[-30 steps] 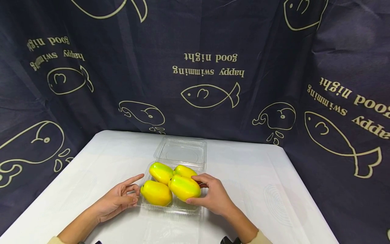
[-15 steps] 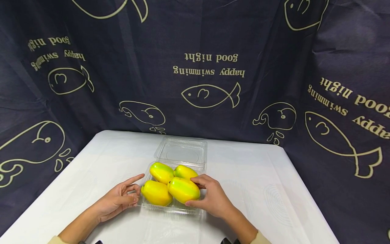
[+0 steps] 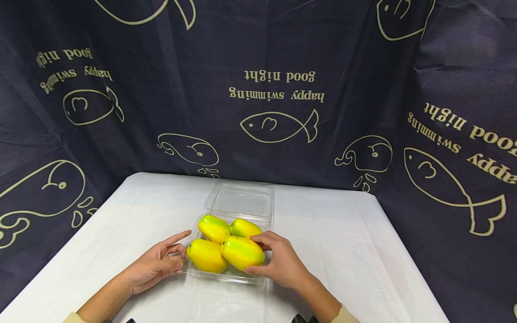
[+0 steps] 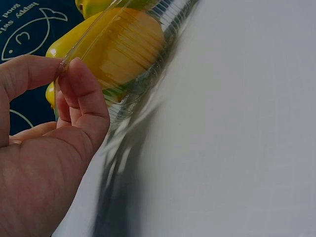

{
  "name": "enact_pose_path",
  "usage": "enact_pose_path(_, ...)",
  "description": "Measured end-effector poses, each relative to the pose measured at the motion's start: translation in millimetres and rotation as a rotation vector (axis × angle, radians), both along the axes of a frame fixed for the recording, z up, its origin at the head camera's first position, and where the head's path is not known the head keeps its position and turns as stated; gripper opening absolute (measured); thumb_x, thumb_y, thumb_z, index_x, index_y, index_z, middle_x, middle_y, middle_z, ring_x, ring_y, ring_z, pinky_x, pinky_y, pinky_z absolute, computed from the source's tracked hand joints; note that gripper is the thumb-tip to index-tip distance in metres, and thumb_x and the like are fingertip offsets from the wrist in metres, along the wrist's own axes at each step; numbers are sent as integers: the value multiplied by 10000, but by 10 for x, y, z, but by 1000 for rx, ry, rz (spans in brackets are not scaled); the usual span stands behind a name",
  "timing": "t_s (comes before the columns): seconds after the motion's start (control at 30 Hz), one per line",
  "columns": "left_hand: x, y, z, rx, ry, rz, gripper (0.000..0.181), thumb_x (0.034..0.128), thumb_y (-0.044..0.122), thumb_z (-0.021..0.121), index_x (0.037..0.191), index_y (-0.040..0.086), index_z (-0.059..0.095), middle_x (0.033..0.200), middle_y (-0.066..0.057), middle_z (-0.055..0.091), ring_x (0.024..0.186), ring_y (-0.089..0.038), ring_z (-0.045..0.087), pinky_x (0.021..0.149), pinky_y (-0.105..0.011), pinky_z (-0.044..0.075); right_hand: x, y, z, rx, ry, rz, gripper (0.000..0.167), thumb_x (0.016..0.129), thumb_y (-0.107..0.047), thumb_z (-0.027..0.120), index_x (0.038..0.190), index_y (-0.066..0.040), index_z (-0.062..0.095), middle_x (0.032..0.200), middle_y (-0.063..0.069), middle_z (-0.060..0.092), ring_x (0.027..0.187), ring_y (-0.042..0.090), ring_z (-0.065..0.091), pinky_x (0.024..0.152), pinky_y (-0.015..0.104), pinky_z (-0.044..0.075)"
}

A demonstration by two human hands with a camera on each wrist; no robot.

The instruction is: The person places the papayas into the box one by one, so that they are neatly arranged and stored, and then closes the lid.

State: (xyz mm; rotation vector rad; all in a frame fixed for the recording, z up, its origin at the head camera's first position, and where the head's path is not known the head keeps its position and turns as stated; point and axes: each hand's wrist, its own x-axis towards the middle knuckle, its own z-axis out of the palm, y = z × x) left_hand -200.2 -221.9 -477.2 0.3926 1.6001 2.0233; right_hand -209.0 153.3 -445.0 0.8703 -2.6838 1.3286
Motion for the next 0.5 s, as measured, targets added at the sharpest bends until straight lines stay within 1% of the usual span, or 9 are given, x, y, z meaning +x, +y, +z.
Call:
enact_pose_path(0.17,-6,4,-6,-13,-11,6,881,970,-71,576,1655,113,53,1053,36,523,879,-68,591,828,-231,562,0,-8,13,16,1,-3,670,708,-413,936,1283,-174,688,1180,-114,668,1028,84,661,929,300,593)
enact_pose_path(0.5,14,2,14,15,4,-7,891,961,-80,581,1649,64,32,1059,21,526,871,-66,586,826,-230,567,10,-18,30,48,-2,-2,661,715,-393,937,1280,-158,687,1178,-113,644,1018,85,669,933,360,598)
